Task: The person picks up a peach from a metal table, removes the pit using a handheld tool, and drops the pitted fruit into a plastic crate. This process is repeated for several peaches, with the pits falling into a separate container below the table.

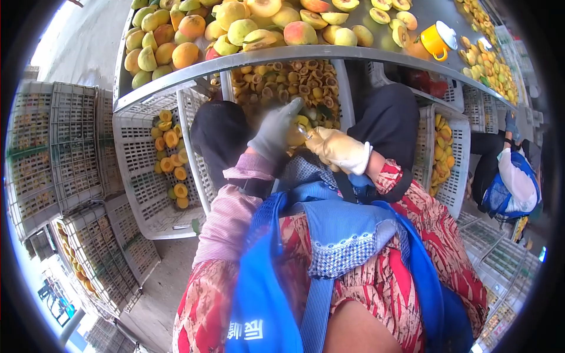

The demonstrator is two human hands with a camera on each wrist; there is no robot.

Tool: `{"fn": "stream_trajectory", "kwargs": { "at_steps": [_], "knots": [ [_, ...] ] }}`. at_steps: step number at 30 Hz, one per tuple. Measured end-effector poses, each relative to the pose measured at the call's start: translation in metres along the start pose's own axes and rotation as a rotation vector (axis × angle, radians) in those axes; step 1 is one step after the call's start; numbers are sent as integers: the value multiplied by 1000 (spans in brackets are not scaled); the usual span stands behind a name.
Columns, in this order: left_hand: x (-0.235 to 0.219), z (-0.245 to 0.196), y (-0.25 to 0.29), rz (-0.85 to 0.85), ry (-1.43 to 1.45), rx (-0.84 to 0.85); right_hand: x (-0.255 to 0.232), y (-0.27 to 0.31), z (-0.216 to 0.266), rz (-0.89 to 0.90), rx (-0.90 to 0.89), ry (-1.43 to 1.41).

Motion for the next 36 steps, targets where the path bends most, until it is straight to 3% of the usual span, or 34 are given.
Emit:
{"fn": "stream_trajectory", "kwargs": {
  "at_steps": [1, 4, 10, 13, 15, 17, 18, 20, 21, 23, 26, 27, 29, 30, 32, 33, 35, 36],
  "knots": [
    [0, -1, 0, 12, -71, -2, 4, -2, -6, 89, 109, -155],
    [3, 6, 2, 226, 9, -211, 9, -13, -12, 99, -46, -93],
    [10, 28, 11, 179, 61, -241, 17, 3, 17, -55, 1, 107],
    [14, 39, 15, 99, 335, -434, 16, -7, 6, -30, 13, 92],
    [33, 70, 26, 62, 573, -674, 14, -12, 5, 16, -1, 74],
    [28, 61, 20, 31, 562, -700, 12, -9, 11, 55, -35, 83],
    [20, 46, 14, 24, 435, -606, 12, -8, 11, 30, -31, 83],
    [17, 43, 9, -31, 392, -575, 13, -7, 16, -25, -34, 87],
    [28, 64, 21, -73, 476, -650, 15, -4, 23, -97, -167, 255],
    [43, 89, 32, -66, 565, -703, 17, -26, 5, -174, -769, 773],
    [46, 104, 37, 37, 520, -606, 27, -61, -32, -120, -706, 843],
    [46, 107, 36, 38, 469, -546, 25, -64, -39, -105, -587, 693],
    [40, 100, 28, -10, 563, -718, 25, -40, -12, -83, -351, 397],
    [28, 75, 22, -64, 704, -957, 26, -28, -2, -69, -232, 250],
    [24, 76, 23, -158, 700, -1015, 27, -16, 8, 4, -60, 45],
    [32, 97, 29, -195, 557, -832, 28, -13, 12, 63, -7, -10],
    [26, 81, 18, -252, 529, -704, 29, -9, 15, 117, 56, -132],
    [27, 75, 18, -273, 644, -757, 31, -7, 17, 112, 63, -198]
  ]
}}
Point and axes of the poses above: each hand's wrist, its own y-axis away from the middle knuckle, its own x-axis out of the palm, z = x × y, the point moved 6 cm from there along -y, towards the middle knuckle, and after that the axes turned 12 degrees about -z, right-handed, at the moved point
